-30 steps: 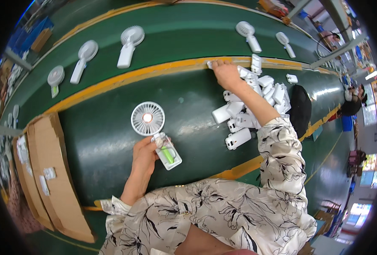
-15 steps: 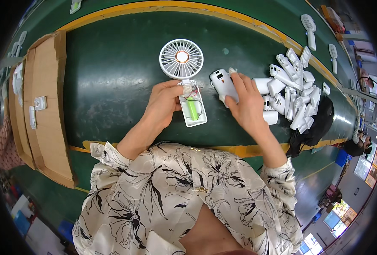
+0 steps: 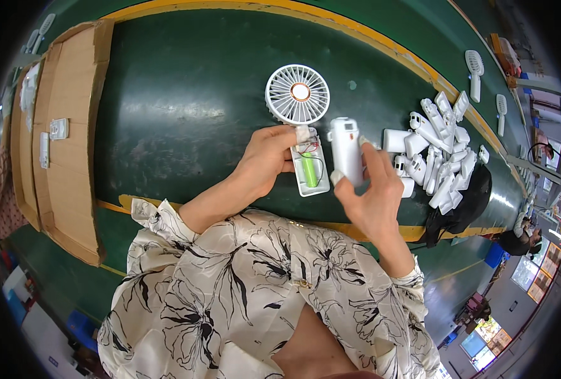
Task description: The person assembles handheld fans by connecting wiring and inserting circuit boards into the handle casings, snapping the outer plastic covers into place, testing the fans, and placing the assembled units onto a conveyor belt.
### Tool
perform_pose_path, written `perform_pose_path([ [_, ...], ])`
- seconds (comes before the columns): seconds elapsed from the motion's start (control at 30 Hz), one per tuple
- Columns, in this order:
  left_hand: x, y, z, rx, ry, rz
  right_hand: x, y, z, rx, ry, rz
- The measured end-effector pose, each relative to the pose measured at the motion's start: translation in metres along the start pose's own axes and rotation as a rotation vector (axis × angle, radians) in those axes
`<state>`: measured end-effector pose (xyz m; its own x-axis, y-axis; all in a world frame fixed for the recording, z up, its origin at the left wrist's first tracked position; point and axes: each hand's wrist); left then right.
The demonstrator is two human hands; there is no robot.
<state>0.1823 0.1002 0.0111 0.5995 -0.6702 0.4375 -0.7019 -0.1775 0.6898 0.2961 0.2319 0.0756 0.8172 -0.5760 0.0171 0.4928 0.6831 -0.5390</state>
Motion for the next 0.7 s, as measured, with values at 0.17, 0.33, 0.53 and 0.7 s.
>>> perform_pose_path([
  [0.17,0.002,0.006,-0.006,0.132,0.026,-0.014,0.006,-0.016,-0.001,0.024,-0.104,0.093],
  [0.33,0.001,0.003,-0.006,0.168,0.014,-0.014,0.002,-0.022,-0.01,0.047,-0.105,0.154],
  [0.53,0.0,0.001,-0.005,0.207,-0.005,-0.028,0.001,-0.022,-0.016,0.083,-0.109,0.163],
  [0.7,-0.001,0.0,-0.004,0.206,0.0,-0.034,0.001,-0.02,-0.019,0.089,-0.098,0.19],
])
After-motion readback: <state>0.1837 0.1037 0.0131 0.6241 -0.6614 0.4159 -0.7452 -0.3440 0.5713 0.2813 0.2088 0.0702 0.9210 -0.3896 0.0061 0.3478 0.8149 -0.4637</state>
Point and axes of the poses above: each hand's wrist, its own x-axis away from the middle knuckle, its own z-axis out of the back of the hand, y = z × x, and after that the axes turned 13 degrees about -z, right-handed
